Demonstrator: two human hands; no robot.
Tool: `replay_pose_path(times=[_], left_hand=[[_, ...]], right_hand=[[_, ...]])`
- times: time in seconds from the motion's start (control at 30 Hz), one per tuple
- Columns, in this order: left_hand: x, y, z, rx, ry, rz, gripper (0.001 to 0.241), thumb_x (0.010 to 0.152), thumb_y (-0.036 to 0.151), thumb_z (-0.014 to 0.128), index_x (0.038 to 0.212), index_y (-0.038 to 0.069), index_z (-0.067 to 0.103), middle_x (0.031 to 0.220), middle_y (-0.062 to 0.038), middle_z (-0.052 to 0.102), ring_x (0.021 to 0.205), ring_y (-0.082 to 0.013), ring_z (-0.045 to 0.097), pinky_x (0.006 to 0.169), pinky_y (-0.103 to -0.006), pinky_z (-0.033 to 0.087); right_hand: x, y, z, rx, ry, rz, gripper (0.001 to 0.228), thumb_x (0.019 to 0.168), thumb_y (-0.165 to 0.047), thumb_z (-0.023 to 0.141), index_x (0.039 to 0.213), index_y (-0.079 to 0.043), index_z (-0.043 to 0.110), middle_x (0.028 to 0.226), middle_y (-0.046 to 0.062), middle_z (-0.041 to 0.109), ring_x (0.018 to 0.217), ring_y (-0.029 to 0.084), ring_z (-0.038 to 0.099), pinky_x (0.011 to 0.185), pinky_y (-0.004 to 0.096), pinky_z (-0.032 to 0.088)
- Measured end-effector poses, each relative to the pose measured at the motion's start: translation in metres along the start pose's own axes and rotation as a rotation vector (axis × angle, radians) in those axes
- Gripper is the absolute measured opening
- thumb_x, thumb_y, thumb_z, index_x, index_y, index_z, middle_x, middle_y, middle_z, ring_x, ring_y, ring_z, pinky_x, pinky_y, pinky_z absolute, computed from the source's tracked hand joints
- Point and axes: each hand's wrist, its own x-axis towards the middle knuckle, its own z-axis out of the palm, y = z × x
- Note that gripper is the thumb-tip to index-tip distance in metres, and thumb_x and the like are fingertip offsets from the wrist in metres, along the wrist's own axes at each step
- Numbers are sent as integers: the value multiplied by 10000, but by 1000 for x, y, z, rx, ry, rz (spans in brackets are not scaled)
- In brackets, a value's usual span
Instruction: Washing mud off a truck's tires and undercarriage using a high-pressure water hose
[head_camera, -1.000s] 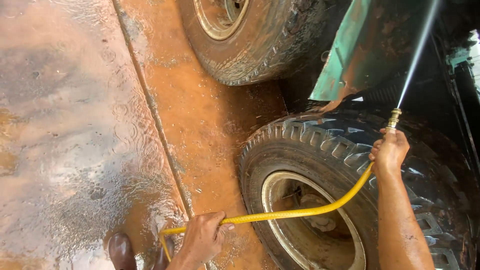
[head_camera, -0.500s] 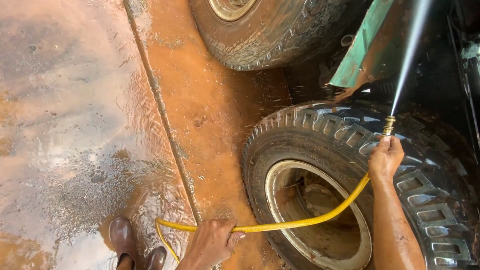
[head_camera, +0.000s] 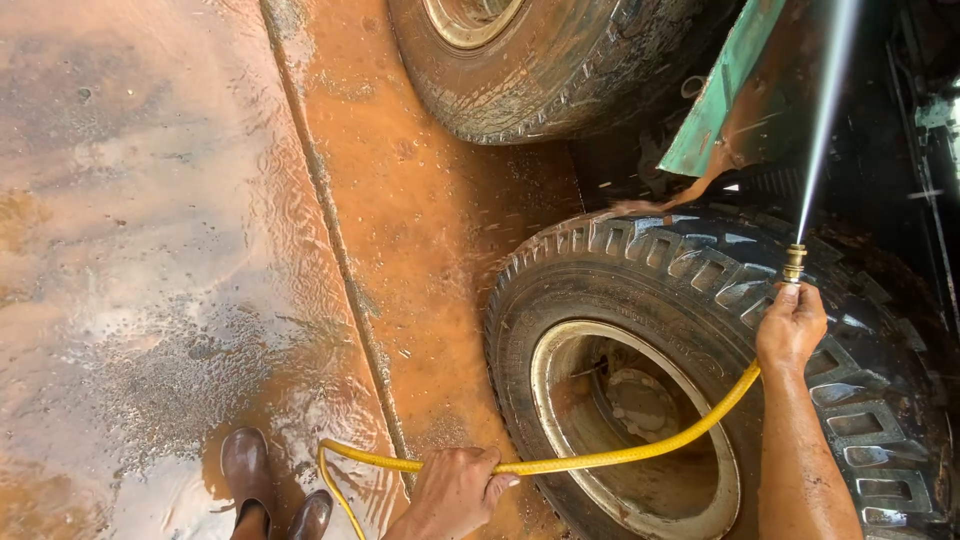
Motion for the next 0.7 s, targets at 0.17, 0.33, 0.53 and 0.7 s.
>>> replay_pose_path(times=[0.17,0.33,0.53,0.7], left_hand=[[6,3,5,-50,14,8,490,1073,560,522,878,126,637,722,-89,666,583,-340,668,537,-561,523],[25,4,0,-107,5,51,516,1107,551,504,874,103,610,663,-73,611,533,-262,625,517,-497,584],[54,16,-36,-163,-105,18,275,999,317,576,819,109,562,682,-130,615,552,-334,600,541,-544,499],[79,21,-53,-147,-169,-62,246,980,299,532,822,111,540,684,-111,593,568,-329,602,565,-534,513]], right_hand=[[9,6,-7,-51,16,0,212,1223,-206,499,1150,-96,664,768,46,567,646,174,515,564,414,420],[29,4,-3,-69,40,-24,222,1220,-195,510,1102,-89,665,774,37,552,671,181,509,615,426,432],[60,-3,-3,-89,41,-25,200,1237,-114,506,1132,-42,659,898,104,593,733,205,530,577,427,433],[88,-5,13,-72,27,-49,187,1248,-117,520,1148,-36,656,886,99,599,757,214,548,614,436,444]])
